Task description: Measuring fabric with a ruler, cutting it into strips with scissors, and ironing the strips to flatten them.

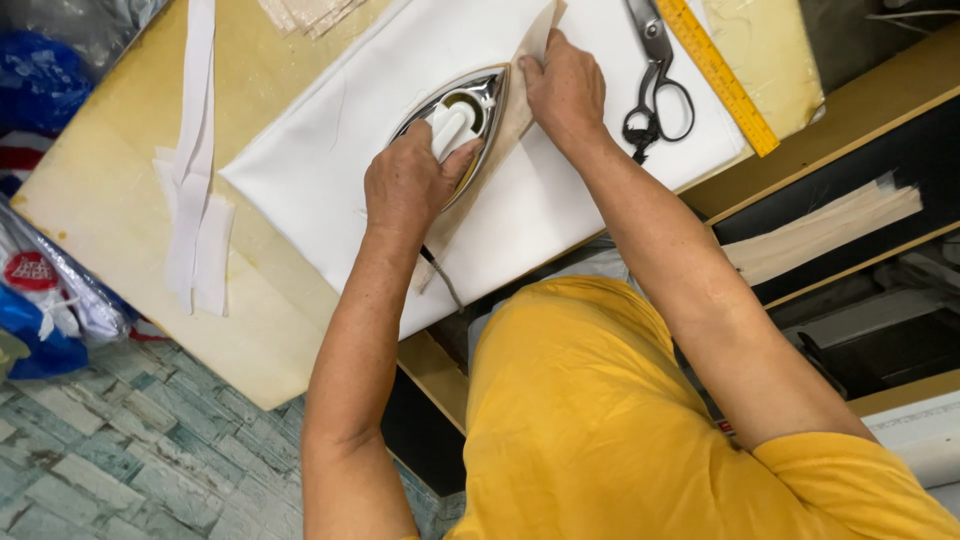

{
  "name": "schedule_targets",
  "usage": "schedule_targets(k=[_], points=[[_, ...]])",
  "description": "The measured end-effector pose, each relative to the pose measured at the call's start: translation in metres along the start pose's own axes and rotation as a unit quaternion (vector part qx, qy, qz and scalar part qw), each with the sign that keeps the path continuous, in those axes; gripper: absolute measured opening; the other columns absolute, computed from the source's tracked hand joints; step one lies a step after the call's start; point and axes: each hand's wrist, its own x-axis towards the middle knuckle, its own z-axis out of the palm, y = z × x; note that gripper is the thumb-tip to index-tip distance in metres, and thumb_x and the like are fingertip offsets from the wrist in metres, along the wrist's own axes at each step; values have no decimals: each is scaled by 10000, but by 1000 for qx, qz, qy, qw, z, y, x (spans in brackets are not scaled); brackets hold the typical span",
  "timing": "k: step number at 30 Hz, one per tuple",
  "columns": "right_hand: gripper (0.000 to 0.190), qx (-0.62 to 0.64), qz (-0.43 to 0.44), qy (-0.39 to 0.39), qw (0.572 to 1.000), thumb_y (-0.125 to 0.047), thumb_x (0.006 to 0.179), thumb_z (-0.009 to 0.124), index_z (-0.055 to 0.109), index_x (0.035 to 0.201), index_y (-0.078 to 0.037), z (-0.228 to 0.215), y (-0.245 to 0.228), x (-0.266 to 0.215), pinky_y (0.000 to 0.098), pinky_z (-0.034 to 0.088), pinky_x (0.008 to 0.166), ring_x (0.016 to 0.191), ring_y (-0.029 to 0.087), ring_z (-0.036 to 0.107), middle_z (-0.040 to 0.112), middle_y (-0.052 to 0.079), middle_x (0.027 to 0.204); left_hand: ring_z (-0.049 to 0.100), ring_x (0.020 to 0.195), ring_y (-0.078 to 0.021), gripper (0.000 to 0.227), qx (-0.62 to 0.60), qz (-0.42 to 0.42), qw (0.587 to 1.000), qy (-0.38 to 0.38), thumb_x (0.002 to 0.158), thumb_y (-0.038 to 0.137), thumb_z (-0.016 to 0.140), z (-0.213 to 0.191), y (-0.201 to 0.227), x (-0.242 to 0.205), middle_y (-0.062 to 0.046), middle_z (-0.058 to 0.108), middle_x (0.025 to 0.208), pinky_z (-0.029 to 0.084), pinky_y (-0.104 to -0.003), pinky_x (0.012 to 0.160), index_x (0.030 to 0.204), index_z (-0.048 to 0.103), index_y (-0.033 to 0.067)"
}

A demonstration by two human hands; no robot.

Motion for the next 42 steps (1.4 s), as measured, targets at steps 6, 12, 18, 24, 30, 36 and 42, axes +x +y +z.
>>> schedule_targets(k=[6,12,18,24,30,36,42], points=[[311,-185,-266,226,919,-112,930,815,632,1158,-6,-44,55,-18,509,511,876,1066,369,576,600,186,1166,634,632,-483,690,8,-13,1000,-23,935,783,577,1,-1,1,-146,676,707,487,-595,506,892,537,96],[425,-235,-189,241,923,-49,970,732,544,1350,-75,-54,102,-14,468,555,756,1044,340,609,551,150,1245,604,590,-441,695,4,-11,1000,-19,935,778,607,1,-2,0,-113,650,672,462,-554,480,852,508,95],[400,-252,-148,244,925,-101,989,777,560,1321,-54,-66,115,-20,398,558,671,903,267,624,558,120,1166,581,563,-426,701,6,-15,1000,-21,931,787,600,2,-2,0,-94,628,649,453,-545,467,842,492,100],[307,-151,-210,165,952,-262,1068,714,617,1218,-13,-58,66,-31,460,481,800,964,332,605,647,156,1118,622,624,-451,698,0,-23,999,-41,936,786,572,-2,0,1,-125,672,701,476,-562,506,870,518,93],[512,-14,-1,8,1000,-594,969,621,501,880,-104,-24,-7,0,492,441,615,716,339,616,644,43,788,617,598,-465,693,9,-6,1000,-5,925,783,591,3,-1,0,-129,662,678,473,-576,489,867,530,95],[302,-59,-9,39,997,-342,984,681,587,887,-73,2,13,24,543,484,601,704,421,646,707,141,764,599,564,-423,689,-1,-9,1000,-14,931,781,580,0,-1,0,-103,643,652,466,-549,463,853,510,101],[233,-57,-50,59,995,-288,978,672,587,911,-82,0,15,21,503,482,575,690,346,639,691,86,778,602,565,-430,689,-4,-13,1000,-18,925,777,602,1,-2,0,-110,640,643,470,-551,472,856,509,98]])
